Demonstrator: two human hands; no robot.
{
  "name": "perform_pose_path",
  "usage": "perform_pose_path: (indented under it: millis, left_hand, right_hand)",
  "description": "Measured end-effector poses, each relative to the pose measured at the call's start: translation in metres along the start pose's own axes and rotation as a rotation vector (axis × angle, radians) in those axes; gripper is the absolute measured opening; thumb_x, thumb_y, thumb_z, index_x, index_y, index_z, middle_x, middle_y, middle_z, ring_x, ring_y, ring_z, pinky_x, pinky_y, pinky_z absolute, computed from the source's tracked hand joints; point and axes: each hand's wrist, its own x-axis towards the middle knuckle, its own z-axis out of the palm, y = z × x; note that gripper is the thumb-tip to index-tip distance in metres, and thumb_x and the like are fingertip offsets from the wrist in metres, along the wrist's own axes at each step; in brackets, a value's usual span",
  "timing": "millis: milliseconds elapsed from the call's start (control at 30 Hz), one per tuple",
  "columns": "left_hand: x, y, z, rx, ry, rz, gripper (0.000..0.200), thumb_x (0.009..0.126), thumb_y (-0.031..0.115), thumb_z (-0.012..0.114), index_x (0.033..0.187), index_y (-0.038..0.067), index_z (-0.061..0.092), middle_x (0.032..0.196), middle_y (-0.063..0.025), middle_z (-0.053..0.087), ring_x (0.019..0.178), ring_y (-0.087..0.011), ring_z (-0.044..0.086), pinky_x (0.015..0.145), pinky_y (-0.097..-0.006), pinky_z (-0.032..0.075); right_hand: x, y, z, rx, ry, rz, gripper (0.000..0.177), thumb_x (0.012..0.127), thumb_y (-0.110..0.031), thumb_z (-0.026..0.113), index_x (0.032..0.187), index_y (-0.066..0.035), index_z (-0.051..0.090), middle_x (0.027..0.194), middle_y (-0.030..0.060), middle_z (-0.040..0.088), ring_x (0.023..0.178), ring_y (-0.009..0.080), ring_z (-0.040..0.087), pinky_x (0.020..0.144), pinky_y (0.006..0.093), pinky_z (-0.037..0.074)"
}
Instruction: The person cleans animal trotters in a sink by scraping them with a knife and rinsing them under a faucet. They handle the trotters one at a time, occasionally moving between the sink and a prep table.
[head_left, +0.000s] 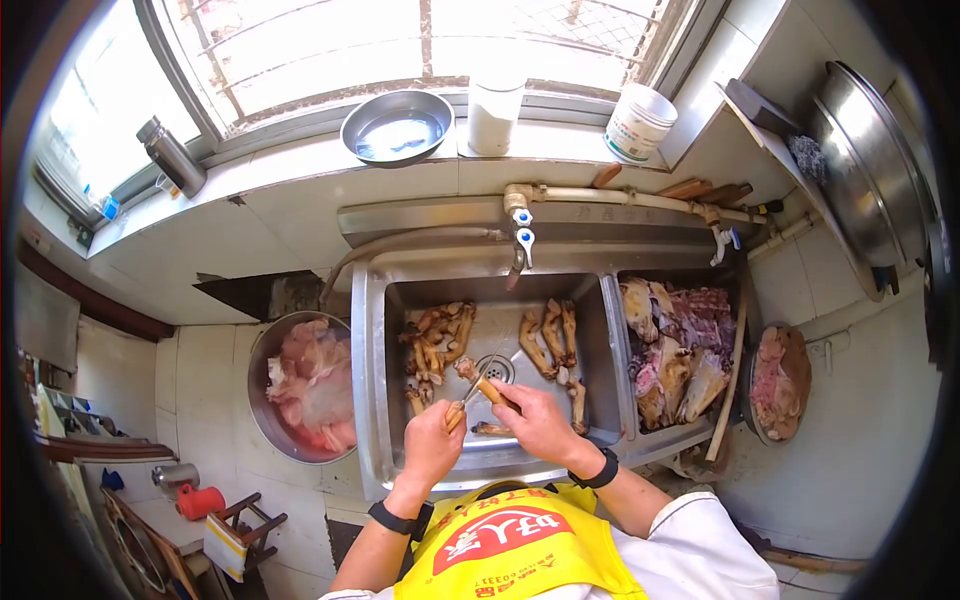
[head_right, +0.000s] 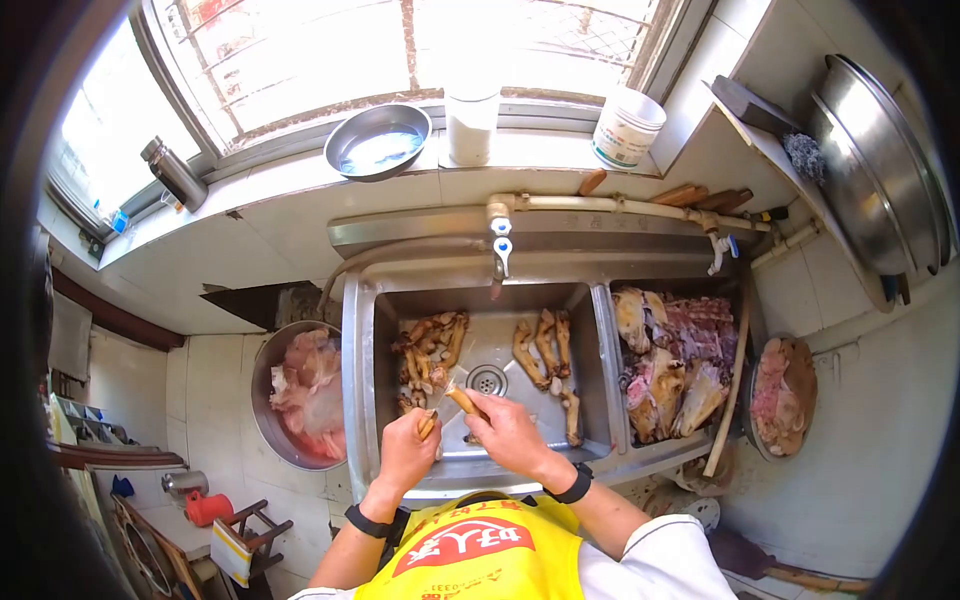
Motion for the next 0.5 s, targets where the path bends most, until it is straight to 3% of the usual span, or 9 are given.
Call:
perform_pose_path:
  millis: [333, 500]
  left_hand:
    - [-0.008, -0.005, 0.011, 0.122, 0.054, 0.09, 0.015, 0.087, 0.011, 0.07, 0.084, 0.004, 0.057, 0.081, -0.0203, 0.064, 0.077, -0.0445, 0.064, 0.064, -0.051, 0.05]
    - [-0.013, -0.01, 0.015, 0.161, 0.057, 0.089, 0.015, 0.087, 0.011, 0.069, 0.088, 0.004, 0.056, 0.083, -0.0206, 0.065, 0.077, -0.0451, 0.065, 0.065, -0.0523, 0.052]
  right_hand:
    - [-0.005, -0.007, 0.0, 0.052, -0.012, 0.048, 0.044, 0.096, -0.017, 0.066, 0.135, 0.002, 0.062, 0.109, 0.023, 0.069, 0.095, 0.0355, 0.068, 0.084, 0.0382, 0.053]
    - [-0.007, -0.006, 0.007, 0.028, 0.051, -0.03, 0.042, 0.095, -0.015, 0.066, 0.133, 0.002, 0.063, 0.1, 0.0223, 0.069, 0.087, 0.0353, 0.068, 0.079, 0.0386, 0.053]
